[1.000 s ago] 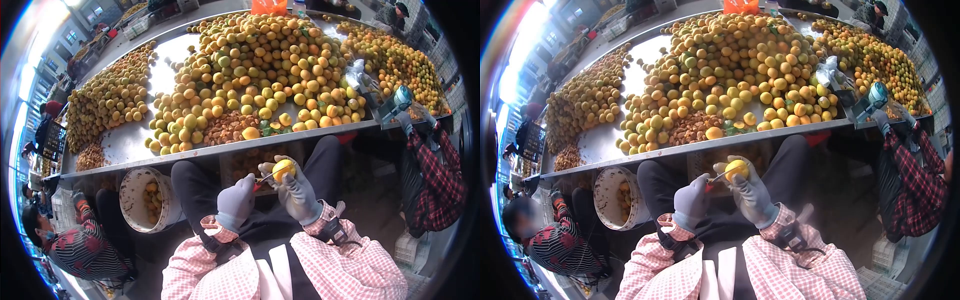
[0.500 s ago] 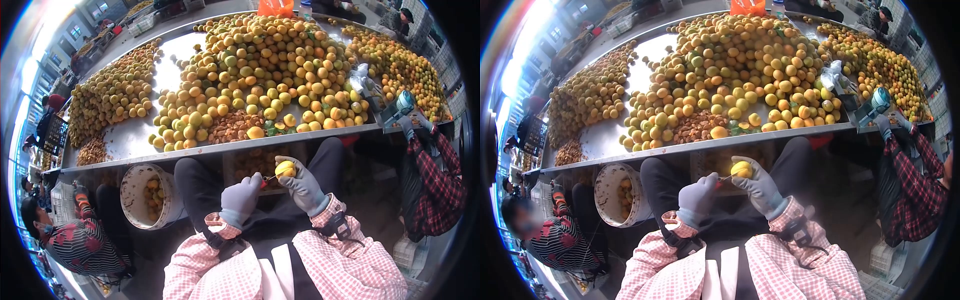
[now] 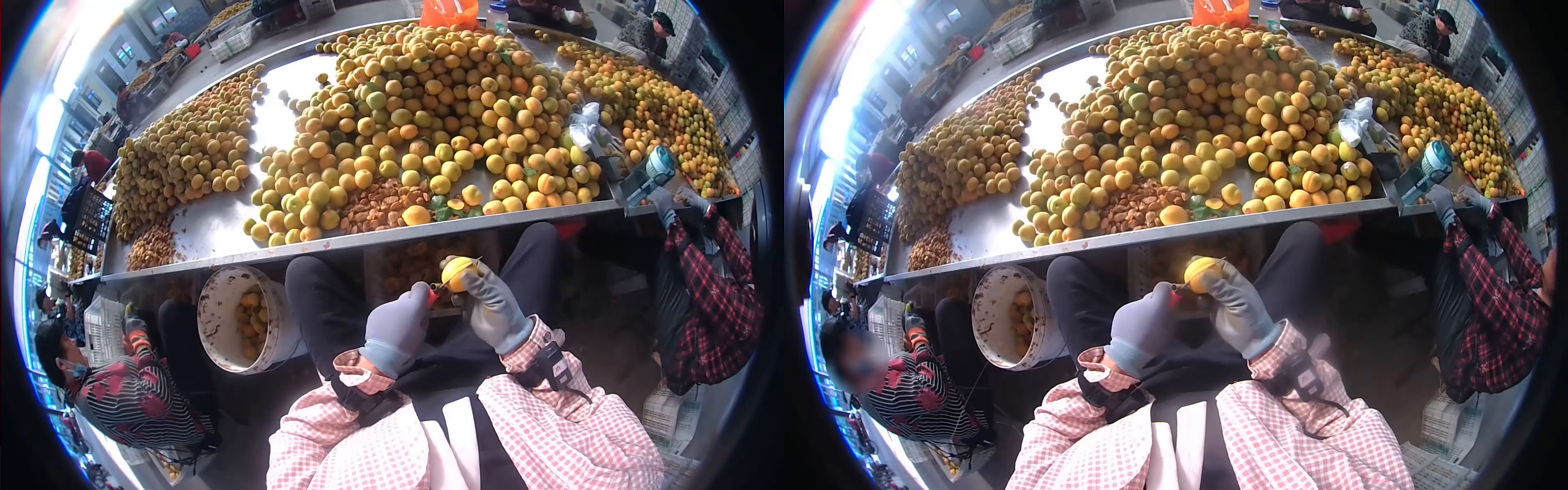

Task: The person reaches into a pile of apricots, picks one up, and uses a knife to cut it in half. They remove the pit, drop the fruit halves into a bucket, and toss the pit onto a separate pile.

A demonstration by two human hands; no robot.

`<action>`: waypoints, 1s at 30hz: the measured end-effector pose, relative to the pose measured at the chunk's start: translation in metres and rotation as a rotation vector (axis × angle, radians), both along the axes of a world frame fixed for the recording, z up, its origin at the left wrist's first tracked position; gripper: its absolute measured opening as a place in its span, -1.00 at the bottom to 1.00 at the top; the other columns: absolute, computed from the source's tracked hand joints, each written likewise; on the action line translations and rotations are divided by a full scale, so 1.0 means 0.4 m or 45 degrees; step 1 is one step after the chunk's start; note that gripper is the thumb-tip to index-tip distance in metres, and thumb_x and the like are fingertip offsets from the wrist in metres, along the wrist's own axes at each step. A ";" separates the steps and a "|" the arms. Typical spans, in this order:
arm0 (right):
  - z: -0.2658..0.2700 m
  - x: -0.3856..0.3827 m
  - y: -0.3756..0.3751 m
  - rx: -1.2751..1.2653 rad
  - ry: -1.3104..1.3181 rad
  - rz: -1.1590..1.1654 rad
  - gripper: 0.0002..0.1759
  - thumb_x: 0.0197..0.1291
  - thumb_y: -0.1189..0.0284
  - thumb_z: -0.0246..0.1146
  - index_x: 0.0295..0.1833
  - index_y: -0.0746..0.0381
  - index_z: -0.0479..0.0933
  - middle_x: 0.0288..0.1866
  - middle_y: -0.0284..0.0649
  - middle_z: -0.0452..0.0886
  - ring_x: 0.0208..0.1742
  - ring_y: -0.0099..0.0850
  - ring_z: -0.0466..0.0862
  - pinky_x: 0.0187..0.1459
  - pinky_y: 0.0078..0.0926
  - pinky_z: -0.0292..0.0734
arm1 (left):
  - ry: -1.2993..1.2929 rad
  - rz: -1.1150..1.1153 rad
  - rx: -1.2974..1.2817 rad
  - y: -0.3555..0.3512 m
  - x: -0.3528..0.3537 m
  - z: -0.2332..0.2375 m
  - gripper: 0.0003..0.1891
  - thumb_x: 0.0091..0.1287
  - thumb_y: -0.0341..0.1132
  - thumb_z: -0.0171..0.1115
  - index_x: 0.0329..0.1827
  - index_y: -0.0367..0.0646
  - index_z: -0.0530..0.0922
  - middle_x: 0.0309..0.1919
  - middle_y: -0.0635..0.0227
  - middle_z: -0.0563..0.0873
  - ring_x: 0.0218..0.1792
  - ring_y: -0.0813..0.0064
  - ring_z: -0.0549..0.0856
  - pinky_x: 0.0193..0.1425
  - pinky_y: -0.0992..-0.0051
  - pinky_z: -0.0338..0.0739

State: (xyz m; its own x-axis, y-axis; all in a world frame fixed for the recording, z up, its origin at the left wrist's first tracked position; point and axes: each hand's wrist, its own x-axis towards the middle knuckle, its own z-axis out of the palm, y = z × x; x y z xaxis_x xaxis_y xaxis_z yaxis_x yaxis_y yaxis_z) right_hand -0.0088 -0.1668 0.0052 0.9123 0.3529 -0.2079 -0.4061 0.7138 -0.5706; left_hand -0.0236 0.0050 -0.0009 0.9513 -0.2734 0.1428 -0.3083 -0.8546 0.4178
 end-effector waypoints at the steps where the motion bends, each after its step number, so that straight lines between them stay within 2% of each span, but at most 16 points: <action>1: -0.019 0.003 0.001 -0.141 -0.048 -0.038 -0.55 0.30 0.17 0.26 0.16 0.21 0.45 0.04 -0.31 0.60 -0.08 -0.54 0.59 -0.08 -0.59 0.52 | 0.013 -0.003 -0.018 0.001 -0.001 -0.002 -0.85 0.30 -0.30 0.14 -0.14 -0.06 0.39 -0.51 0.16 0.65 -0.53 0.04 0.65 -0.55 0.15 0.47; 3: -0.027 0.005 -0.002 -0.282 -0.101 -0.080 -0.63 0.33 0.19 0.23 0.10 0.20 0.48 -0.02 -0.33 0.60 -0.13 -0.54 0.58 -0.08 -0.56 0.52 | 0.015 0.002 -0.051 -0.004 -0.003 0.007 -0.84 0.31 -0.30 0.14 -0.14 -0.07 0.38 -0.54 0.14 0.64 -0.52 0.02 0.65 -0.54 0.13 0.47; 5: -0.024 0.006 -0.012 0.101 0.059 -0.004 -0.56 0.30 0.17 0.26 0.13 0.23 0.46 -0.07 -0.31 0.59 -0.13 -0.54 0.59 -0.19 -0.62 0.51 | 0.017 0.014 -0.088 -0.006 -0.007 0.007 -0.84 0.32 -0.29 0.15 -0.15 -0.09 0.37 -0.56 0.13 0.63 -0.50 0.00 0.65 -0.53 0.12 0.47; 9: -0.038 0.002 -0.006 0.113 0.078 0.008 -0.58 0.31 0.17 0.25 0.13 0.22 0.46 -0.09 -0.30 0.60 -0.13 -0.54 0.60 -0.21 -0.63 0.51 | 0.162 0.004 -0.140 0.007 -0.014 -0.006 -0.82 0.31 -0.29 0.16 -0.17 -0.09 0.36 -0.50 0.08 0.64 -0.44 -0.02 0.65 -0.46 0.11 0.48; 11: -0.054 0.000 -0.002 -0.133 -0.067 -0.081 -0.58 0.32 0.17 0.24 0.13 0.22 0.46 -0.10 -0.30 0.61 -0.12 -0.53 0.60 -0.19 -0.60 0.52 | 0.283 0.008 -0.130 0.023 -0.020 -0.022 -0.82 0.31 -0.28 0.17 -0.17 -0.09 0.36 -0.44 0.05 0.66 -0.41 -0.03 0.66 -0.42 0.12 0.49; 13: -0.082 0.019 -0.022 -0.139 0.000 -0.181 -0.61 0.35 0.19 0.21 0.14 0.21 0.45 -0.07 -0.30 0.60 -0.11 -0.50 0.61 -0.14 -0.57 0.55 | 0.206 -0.127 -0.485 0.052 -0.021 -0.038 -0.79 0.32 -0.32 0.20 -0.10 -0.14 0.38 -0.48 0.10 0.64 -0.46 0.14 0.69 -0.43 0.21 0.49; 14: -0.089 0.028 -0.033 -0.143 0.068 -0.276 -0.63 0.38 0.21 0.18 0.15 0.20 0.45 -0.05 -0.30 0.59 -0.09 -0.47 0.62 -0.09 -0.54 0.57 | 0.208 -0.136 -0.484 0.061 -0.022 -0.044 -0.79 0.32 -0.32 0.20 -0.10 -0.14 0.38 -0.48 0.10 0.64 -0.46 0.14 0.69 -0.43 0.21 0.49; 15: -0.077 0.031 -0.041 -0.142 0.070 -0.284 -0.63 0.38 0.21 0.18 0.15 0.20 0.45 -0.05 -0.30 0.59 -0.09 -0.47 0.62 -0.09 -0.54 0.57 | 0.312 -0.111 -0.726 0.065 -0.026 -0.031 -0.78 0.33 -0.37 0.21 -0.06 -0.15 0.39 -0.49 0.21 0.62 -0.50 0.33 0.65 -0.47 0.33 0.46; 16: -0.056 0.033 -0.049 -0.033 0.071 -0.146 -0.59 0.40 0.19 0.13 0.21 0.22 0.42 -0.02 -0.26 0.59 -0.10 -0.45 0.62 -0.11 -0.55 0.57 | 0.415 -0.081 -0.969 0.065 -0.029 -0.018 -0.77 0.34 -0.42 0.22 -0.02 -0.16 0.40 -0.50 0.32 0.59 -0.54 0.53 0.60 -0.50 0.45 0.44; 17: -0.045 0.032 -0.053 0.077 0.073 -0.006 -0.54 0.42 0.17 0.08 0.27 0.24 0.39 0.01 -0.21 0.58 -0.11 -0.44 0.63 -0.12 -0.55 0.58 | 0.418 -0.082 -0.969 0.061 -0.028 -0.005 -0.77 0.34 -0.42 0.22 -0.02 -0.16 0.40 -0.50 0.32 0.59 -0.54 0.53 0.60 -0.50 0.45 0.44; 19: -0.044 0.027 -0.053 0.214 0.106 0.105 -0.50 0.45 0.16 0.03 0.34 0.23 0.32 0.06 -0.17 0.56 -0.05 -0.38 0.64 -0.06 -0.50 0.60 | 0.846 0.118 -1.747 0.045 -0.011 0.031 -0.75 0.33 -0.53 0.16 0.04 -0.16 0.41 -0.46 0.54 0.52 -0.59 0.76 0.46 -0.59 0.65 0.32; 21: -0.031 0.011 -0.039 0.320 0.046 0.282 -0.49 0.44 0.17 0.04 0.35 0.26 0.30 0.06 -0.15 0.56 0.00 -0.38 0.63 -0.02 -0.42 0.61 | 0.913 0.132 -1.906 0.025 0.003 0.075 -0.70 0.33 -0.53 0.16 0.10 -0.14 0.41 -0.47 0.55 0.50 -0.61 0.83 0.39 -0.58 0.78 0.25; 23: -0.034 0.002 -0.017 0.261 0.089 0.205 -0.44 0.40 0.13 0.11 0.34 0.26 0.29 0.05 -0.12 0.56 -0.02 -0.38 0.63 0.00 -0.44 0.59 | 0.906 0.130 -1.876 0.010 0.017 0.093 -0.65 0.34 -0.53 0.16 0.17 -0.14 0.39 -0.47 0.55 0.50 -0.63 0.82 0.38 -0.61 0.76 0.24; 24: -0.040 0.002 -0.008 0.185 0.074 0.138 -0.47 0.35 0.20 0.20 0.31 0.24 0.32 0.01 -0.16 0.58 -0.06 -0.39 0.64 0.01 -0.48 0.57 | 0.926 0.007 -1.937 0.015 0.019 0.087 -0.61 0.34 -0.53 0.22 0.20 -0.14 0.38 -0.37 0.51 0.51 -0.46 0.81 0.47 -0.44 0.74 0.36; 29: 0.003 -0.027 -0.008 -0.281 -0.022 0.052 -0.44 0.14 0.38 0.42 0.23 0.21 0.40 -0.01 -0.19 0.57 -0.04 -0.39 0.62 0.09 -0.53 0.49 | 0.721 0.033 -1.753 -0.011 0.030 0.059 -0.45 0.22 -0.50 0.39 0.24 -0.21 0.34 -0.25 0.47 0.53 -0.33 0.75 0.53 -0.25 0.71 0.51; 30: 0.014 -0.029 -0.006 -0.749 -0.600 -0.142 -0.41 0.07 0.41 0.47 0.20 0.22 0.41 0.01 -0.19 0.55 -0.01 -0.40 0.60 0.10 -0.52 0.47 | 0.763 0.008 -1.779 -0.008 0.027 0.051 -0.42 0.19 -0.46 0.42 0.24 -0.22 0.34 -0.19 0.44 0.53 -0.27 0.72 0.54 -0.17 0.69 0.52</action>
